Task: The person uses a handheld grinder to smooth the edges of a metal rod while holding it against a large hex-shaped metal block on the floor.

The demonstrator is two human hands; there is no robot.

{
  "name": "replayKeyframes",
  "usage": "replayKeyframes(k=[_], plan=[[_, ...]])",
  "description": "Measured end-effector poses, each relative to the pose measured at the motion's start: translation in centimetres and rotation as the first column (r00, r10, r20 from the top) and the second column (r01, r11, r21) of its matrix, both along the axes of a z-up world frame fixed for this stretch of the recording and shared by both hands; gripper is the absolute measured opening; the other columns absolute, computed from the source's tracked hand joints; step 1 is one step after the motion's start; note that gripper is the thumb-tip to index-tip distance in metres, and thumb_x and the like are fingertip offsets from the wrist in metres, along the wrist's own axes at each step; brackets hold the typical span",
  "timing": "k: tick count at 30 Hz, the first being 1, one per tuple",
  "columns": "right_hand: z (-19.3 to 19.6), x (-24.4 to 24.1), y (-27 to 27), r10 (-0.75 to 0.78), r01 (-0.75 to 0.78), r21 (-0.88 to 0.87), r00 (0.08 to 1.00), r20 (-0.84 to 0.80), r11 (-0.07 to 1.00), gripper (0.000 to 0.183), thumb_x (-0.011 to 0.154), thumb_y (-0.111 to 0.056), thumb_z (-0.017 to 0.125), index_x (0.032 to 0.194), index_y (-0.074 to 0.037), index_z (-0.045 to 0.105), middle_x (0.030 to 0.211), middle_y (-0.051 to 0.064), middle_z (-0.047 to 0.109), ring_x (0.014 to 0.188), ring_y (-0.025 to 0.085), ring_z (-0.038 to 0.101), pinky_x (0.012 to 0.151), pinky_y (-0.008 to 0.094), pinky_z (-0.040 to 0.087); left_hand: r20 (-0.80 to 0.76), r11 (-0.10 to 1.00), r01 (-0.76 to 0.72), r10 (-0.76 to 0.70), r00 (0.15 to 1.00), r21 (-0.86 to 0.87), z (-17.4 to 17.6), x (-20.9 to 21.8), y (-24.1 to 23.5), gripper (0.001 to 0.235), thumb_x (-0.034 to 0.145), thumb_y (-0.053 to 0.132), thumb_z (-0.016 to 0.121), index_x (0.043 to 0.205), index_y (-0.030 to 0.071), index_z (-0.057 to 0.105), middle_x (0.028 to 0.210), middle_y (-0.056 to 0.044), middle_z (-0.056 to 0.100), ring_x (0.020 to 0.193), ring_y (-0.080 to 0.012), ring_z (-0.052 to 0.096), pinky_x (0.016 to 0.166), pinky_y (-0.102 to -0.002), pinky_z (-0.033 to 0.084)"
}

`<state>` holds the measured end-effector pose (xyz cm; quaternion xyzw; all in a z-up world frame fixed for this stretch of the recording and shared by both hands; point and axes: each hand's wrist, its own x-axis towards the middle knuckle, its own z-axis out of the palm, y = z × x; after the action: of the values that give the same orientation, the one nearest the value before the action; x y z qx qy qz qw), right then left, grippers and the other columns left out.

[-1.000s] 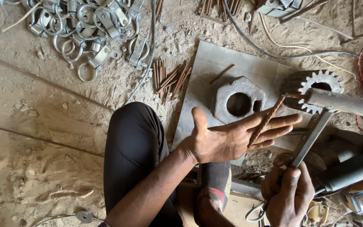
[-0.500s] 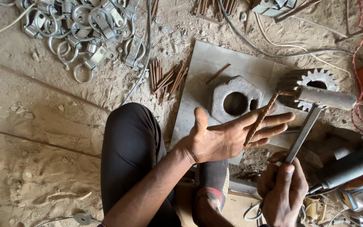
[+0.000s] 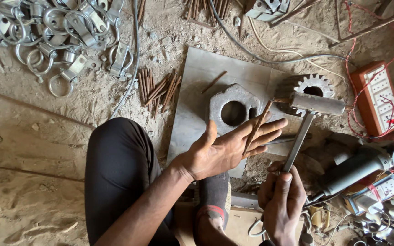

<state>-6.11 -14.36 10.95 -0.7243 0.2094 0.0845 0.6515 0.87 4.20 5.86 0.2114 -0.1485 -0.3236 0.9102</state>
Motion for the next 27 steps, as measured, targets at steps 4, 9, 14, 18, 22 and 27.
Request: replayKeyframes(k=[4,9,14,18,22,27], plan=[[-0.4,-0.5,0.2,-0.022,0.022,-0.008,1.0,0.015,1.0,0.039,0.11,-0.039,0.04,0.108,-0.003,0.055,0.057,-0.003,0.038,0.042,0.006,0.03,0.038,0.024,0.023,0.013,1.0,-0.023,0.022,1.0,0.018,0.3,-0.1,-0.1,0.109,0.092,0.091,0.024,0.174,0.023,0.001,0.178,-0.009,0.009,0.168,-0.025,0.008,0.137,-0.047,0.006],[-1.2,-1.0,0.6,-0.066,0.066,0.048,0.998,0.01,0.997,0.039,0.109,-0.041,0.04,0.108,-0.005,0.054,0.056,-0.003,0.037,0.042,0.005,0.03,0.038,0.024,0.024,0.034,0.999,-0.03,0.028,0.999,0.044,0.0,-0.4,-0.6,0.105,0.095,0.087,0.029,0.172,0.023,-0.001,0.183,-0.01,0.006,0.172,-0.0271,0.006,0.143,-0.051,0.004],[-1.9,-1.3,1.1,-0.13,0.13,0.008,0.992,-0.006,0.992,0.039,0.108,-0.04,0.04,0.105,-0.005,0.056,0.053,-0.003,0.039,0.038,0.006,0.03,0.035,0.025,0.023,0.16,0.981,-0.145,0.123,0.979,0.132,0.1,-0.6,-1.1,0.101,0.1,0.079,0.044,0.17,0.019,0.004,0.182,-0.012,0.006,0.171,-0.0328,0.009,0.142,-0.055,0.006],[-2.9,-1.1,1.1,-0.185,0.186,0.006,0.981,-0.051,0.983,0.038,0.107,-0.036,0.04,0.102,-0.003,0.058,0.051,-0.003,0.039,0.035,0.006,0.03,0.032,0.026,0.021,0.169,0.961,-0.155,0.118,0.979,0.23,1.2,-0.7,-1.6,0.112,0.095,0.079,0.055,0.168,0.019,-0.004,0.182,-0.015,0.005,0.171,-0.035,0.007,0.14,-0.057,0.005],[-4.2,-1.7,0.6,-0.213,0.22,0.049,0.968,-0.131,0.974,0.038,0.107,-0.035,0.038,0.104,-0.003,0.058,0.051,-0.003,0.04,0.037,0.005,0.029,0.034,0.025,0.021,0.089,0.936,-0.104,0.079,0.993,0.335,1.7,-0.6,-1.7,0.123,0.088,0.082,0.06,0.168,0.007,0.005,0.18,-0.019,0.01,0.168,-0.0353,0.008,0.135,-0.057,0.005],[-4.9,-2.2,-0.1,-0.143,0.145,0.007,0.983,-0.118,0.989,0.038,0.106,-0.035,0.037,0.102,-0.004,0.057,0.049,-0.003,0.041,0.035,0.005,0.03,0.033,0.025,0.021,0.077,0.916,-0.098,0.074,0.994,0.388,1.7,-0.6,-2.2,0.121,0.085,0.08,0.062,0.165,0.01,0.005,0.178,-0.015,0.007,0.166,-0.0329,0.008,0.133,-0.057,0.007]])
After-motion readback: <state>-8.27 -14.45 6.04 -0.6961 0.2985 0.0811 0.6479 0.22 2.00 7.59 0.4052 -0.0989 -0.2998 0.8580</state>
